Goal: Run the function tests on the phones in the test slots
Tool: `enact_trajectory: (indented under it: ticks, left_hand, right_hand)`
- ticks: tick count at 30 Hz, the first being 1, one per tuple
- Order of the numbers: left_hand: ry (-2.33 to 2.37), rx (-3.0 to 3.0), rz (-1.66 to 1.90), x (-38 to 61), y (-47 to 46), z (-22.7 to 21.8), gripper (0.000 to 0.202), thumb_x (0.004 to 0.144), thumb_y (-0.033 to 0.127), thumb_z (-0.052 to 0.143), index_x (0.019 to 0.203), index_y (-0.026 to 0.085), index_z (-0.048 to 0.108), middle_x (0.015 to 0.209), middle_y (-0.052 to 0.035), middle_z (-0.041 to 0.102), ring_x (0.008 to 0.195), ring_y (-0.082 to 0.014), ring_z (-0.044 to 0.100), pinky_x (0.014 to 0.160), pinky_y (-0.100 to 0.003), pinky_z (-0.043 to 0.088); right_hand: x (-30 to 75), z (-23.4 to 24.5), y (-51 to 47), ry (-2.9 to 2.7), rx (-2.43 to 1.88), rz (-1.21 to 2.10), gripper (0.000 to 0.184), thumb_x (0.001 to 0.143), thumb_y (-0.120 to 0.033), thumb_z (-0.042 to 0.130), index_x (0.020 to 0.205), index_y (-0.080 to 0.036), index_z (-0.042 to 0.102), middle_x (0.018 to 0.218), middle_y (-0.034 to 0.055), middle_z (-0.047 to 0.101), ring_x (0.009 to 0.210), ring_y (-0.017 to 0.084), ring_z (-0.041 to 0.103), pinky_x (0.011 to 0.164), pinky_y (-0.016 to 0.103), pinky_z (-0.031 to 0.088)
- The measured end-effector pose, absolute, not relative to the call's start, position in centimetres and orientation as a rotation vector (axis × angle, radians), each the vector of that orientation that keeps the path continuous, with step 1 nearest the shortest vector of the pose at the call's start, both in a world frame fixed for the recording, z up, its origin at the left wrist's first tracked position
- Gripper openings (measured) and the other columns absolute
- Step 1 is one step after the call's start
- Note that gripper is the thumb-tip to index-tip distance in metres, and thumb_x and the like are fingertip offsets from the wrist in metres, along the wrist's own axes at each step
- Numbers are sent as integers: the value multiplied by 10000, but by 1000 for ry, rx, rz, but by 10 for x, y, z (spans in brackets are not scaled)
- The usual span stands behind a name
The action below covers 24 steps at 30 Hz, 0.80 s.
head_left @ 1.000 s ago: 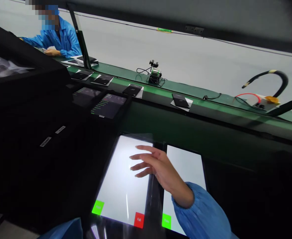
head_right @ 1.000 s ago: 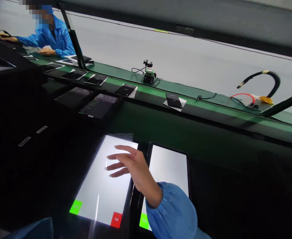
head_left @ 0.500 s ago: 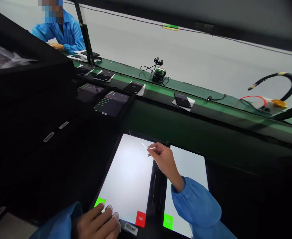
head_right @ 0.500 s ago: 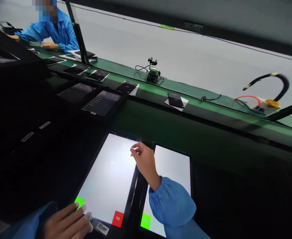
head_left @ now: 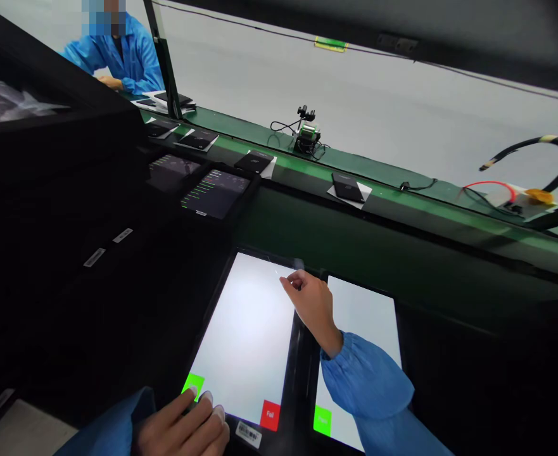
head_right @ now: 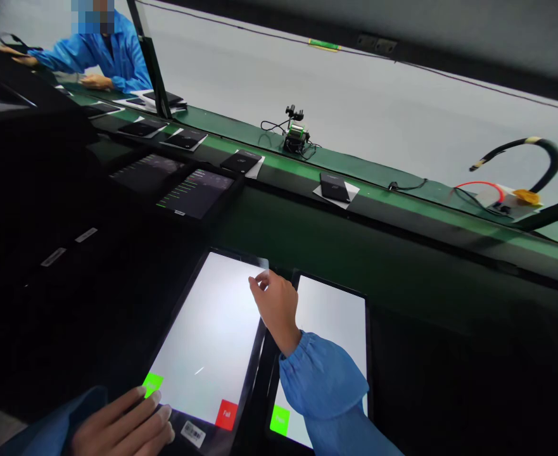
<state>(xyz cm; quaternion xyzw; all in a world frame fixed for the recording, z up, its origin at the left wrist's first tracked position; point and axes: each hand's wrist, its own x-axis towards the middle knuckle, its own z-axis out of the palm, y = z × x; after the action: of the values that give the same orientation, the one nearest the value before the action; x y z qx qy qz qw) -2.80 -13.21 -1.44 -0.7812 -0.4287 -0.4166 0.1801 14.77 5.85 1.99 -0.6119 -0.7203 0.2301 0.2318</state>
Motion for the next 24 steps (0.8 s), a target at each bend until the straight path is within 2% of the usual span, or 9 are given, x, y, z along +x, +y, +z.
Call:
enact_trajectory:
  ticks: [5,9,11,14,16,20,22,24]
  left_hand:
    - [-1150,-2339,-1035,-37,-136,-7,302,908,90,418,730,170,649,724,31,687,783,-104,613,1106,-298,294]
    - [-1210,-2336,-1052,-37,-136,-9,282,907,104,440,717,165,640,714,22,676,778,-109,607,1037,-286,350]
    - [-1205,-2372,-1035,-38,-135,-10,272,907,103,450,727,164,644,725,20,683,784,-118,615,966,-293,390]
    - [-1260,-2403,-1043,-49,-138,-10,188,909,186,510,815,178,673,780,39,702,798,-129,619,882,-309,419]
    - [-1338,-2369,-996,-63,-142,-10,137,886,273,570,869,197,683,803,48,705,795,-135,611,841,-316,433]
    - [-1405,-2285,-633,-98,-158,-20,169,842,344,628,985,269,680,869,2,707,809,-188,616,772,-371,459]
    - [-1465,-2311,-440,-111,-171,-33,242,861,400,578,1073,311,652,911,-23,712,827,-217,625,775,-414,469]
    - [-1498,-2395,-355,-119,-185,-50,240,879,378,525,1091,356,635,976,-19,715,878,-245,631,806,-457,467]
  right_hand:
    - [144,16,61,-2043,-1657,554,208,843,-401,542,727,-237,594,694,-6,645,694,178,594,586,283,360]
    - [144,10,60,-2092,-1611,419,213,855,-402,548,739,-229,590,696,13,609,721,192,568,583,287,372]
    - [146,9,58,-2090,-1591,305,189,843,-388,570,859,-202,601,782,50,596,795,225,551,639,320,411]
    - [154,10,53,-2068,-1540,150,367,832,-342,578,1134,-140,523,995,120,552,942,270,512,787,406,446]
    - [162,15,46,-2065,-1485,99,428,853,-336,551,1220,-135,459,1062,132,518,991,266,497,843,424,450]
    - [190,27,27,-2126,-1353,-25,380,900,-355,508,1221,-159,458,1031,112,519,971,246,511,834,412,480]
    - [209,35,12,-2194,-1329,-25,303,918,-346,492,1169,-176,491,954,83,543,906,223,536,775,372,498]
    - [229,41,-9,-2287,-1296,6,211,936,-309,476,1104,-190,522,834,39,560,789,183,557,711,324,496]
